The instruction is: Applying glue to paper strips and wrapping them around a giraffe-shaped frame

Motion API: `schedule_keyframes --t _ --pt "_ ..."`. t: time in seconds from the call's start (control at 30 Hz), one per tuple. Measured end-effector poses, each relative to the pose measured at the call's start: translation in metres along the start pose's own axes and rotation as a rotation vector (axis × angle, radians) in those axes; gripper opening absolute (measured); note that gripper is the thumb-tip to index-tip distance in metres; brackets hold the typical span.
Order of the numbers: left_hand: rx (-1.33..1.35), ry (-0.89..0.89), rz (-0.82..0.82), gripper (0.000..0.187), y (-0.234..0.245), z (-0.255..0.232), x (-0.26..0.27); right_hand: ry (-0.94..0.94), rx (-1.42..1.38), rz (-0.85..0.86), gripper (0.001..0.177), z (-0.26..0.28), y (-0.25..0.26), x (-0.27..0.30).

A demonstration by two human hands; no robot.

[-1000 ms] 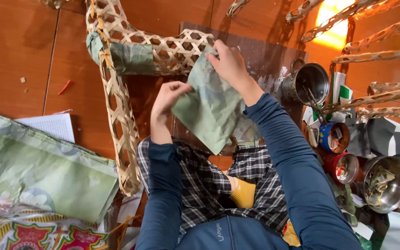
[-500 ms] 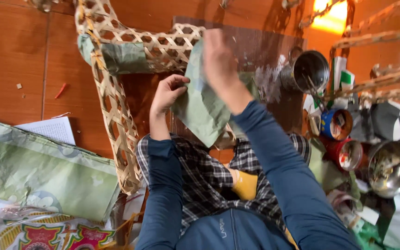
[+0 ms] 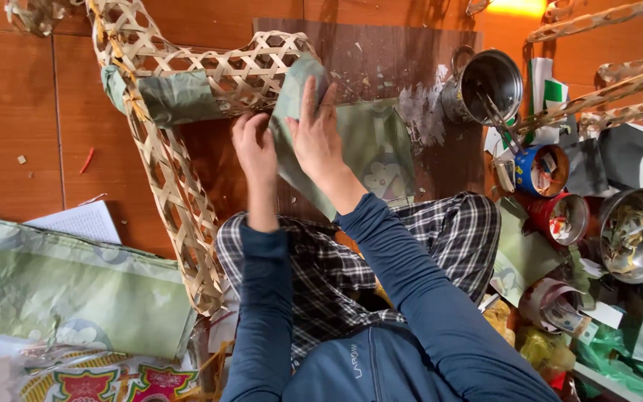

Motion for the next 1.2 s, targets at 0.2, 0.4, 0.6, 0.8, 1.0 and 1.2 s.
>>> schedule_keyframes --t 0.2,0.4,0.6,0.8,1.0,1.2 --pt "0.574 0.052 -0.183 0.069 -0.041 -0.090 0.058 -0.223 -0.256 0.234 0.089 0.009 0.032 0.000" --pt "0.427 0.170 -0.047 0.084 -0.051 -0.088 0.053 -0.290 -0.641 0.256 0.090 0.001 0.036 -0.006" --pt "0.205 0.214 -0.032 0.069 -0.056 -0.093 0.043 -0.425 -0.896 0.194 0.058 -0.053 0.015 0.020" --pt "0.120 0.334 0.057 0.080 -0.045 -0.098 0.037 -0.608 -0.983 0.218 0.072 -0.015 0.065 0.032" --pt "0.360 0.373 0.048 0.070 -0.051 -0.079 0.033 -0.458 -0.875 0.560 0.084 -0.014 0.101 0.055" --pt "0.790 0.579 0.183 0.032 -0.060 -0.060 0.038 -0.352 -0.367 0.812 0.071 0.002 0.165 0.061"
Point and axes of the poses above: each hand's wrist, its own x-axis away from the middle knuckle, its own y-axis out of the back of the hand, z = x × y, the point moved 3 cm from there along -x, towards the middle knuckle, and after that the axes turned 13 degrees about -x, right-handed, at the moved point
